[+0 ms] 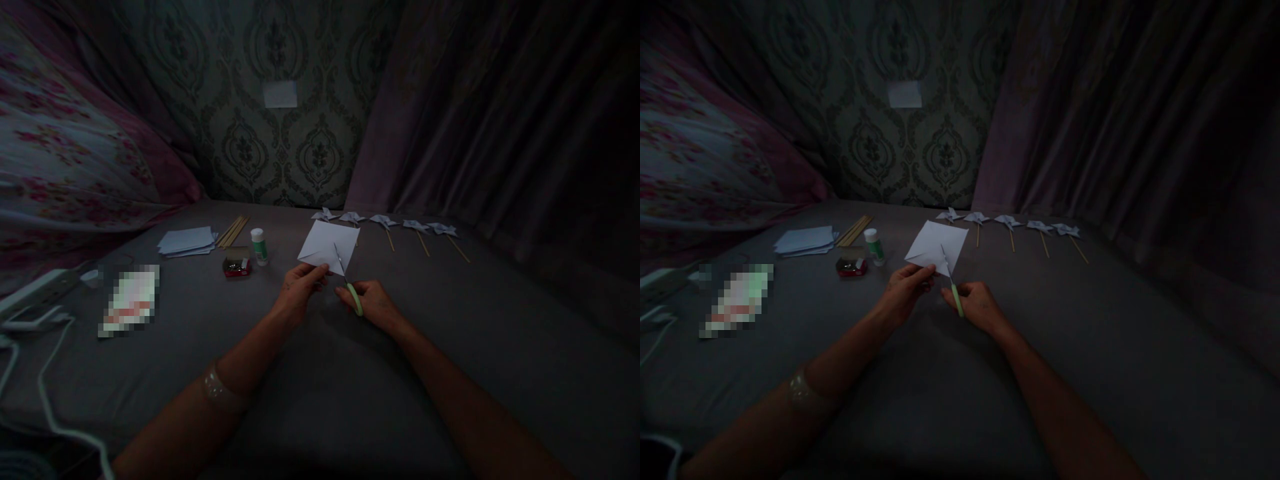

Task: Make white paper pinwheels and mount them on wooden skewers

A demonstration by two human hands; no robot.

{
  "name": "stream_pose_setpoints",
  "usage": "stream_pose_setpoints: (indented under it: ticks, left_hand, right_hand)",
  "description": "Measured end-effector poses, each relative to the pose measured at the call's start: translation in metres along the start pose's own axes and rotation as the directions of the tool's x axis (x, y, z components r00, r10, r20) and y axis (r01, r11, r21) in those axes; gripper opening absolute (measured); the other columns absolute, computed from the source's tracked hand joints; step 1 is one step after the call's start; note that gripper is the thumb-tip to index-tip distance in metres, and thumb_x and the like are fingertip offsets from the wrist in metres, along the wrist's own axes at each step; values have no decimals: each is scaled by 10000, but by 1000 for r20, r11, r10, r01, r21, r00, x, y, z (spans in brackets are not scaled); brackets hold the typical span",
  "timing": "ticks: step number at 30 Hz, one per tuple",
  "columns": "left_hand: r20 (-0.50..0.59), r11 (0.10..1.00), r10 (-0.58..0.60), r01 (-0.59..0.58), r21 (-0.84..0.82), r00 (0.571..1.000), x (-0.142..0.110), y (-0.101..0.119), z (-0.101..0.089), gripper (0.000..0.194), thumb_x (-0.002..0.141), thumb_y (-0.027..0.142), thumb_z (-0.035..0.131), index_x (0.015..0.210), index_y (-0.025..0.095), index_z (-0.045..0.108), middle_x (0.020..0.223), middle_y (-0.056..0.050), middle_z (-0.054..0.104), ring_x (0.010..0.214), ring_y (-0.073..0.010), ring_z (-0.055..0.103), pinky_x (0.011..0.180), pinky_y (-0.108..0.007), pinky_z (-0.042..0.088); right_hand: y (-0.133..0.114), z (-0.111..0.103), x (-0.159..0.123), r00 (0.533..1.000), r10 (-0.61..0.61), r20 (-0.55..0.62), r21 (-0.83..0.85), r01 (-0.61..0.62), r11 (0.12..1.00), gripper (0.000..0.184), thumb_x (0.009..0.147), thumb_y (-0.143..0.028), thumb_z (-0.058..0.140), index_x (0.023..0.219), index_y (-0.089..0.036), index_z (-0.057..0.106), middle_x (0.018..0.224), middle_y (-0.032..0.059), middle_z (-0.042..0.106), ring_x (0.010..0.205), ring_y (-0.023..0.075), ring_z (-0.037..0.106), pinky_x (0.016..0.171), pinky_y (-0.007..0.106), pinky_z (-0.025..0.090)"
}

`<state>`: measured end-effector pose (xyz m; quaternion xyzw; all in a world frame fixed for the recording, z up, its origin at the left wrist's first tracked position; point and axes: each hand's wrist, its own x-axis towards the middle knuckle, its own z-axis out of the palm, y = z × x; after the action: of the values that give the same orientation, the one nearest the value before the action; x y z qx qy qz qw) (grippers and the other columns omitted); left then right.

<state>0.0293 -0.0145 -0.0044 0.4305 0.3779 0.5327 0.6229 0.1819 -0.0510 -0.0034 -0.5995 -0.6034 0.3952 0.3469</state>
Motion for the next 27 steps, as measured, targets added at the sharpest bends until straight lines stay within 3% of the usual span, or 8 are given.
stream_pose_setpoints:
  ticks: [27]
  left_hand:
    - [-4, 997, -41, 41, -65, 999, 2, 0, 1, 237, 560, 306, 788, 624, 121, 655, 662, -35, 637, 544, -74, 498, 524, -217, 359]
  right_hand:
    - [2, -1, 2, 1000, 13, -22, -36, -13, 999, 385, 687, -486, 597, 493, -161, 527, 456, -23, 487, 440, 82, 419, 450, 218, 301]
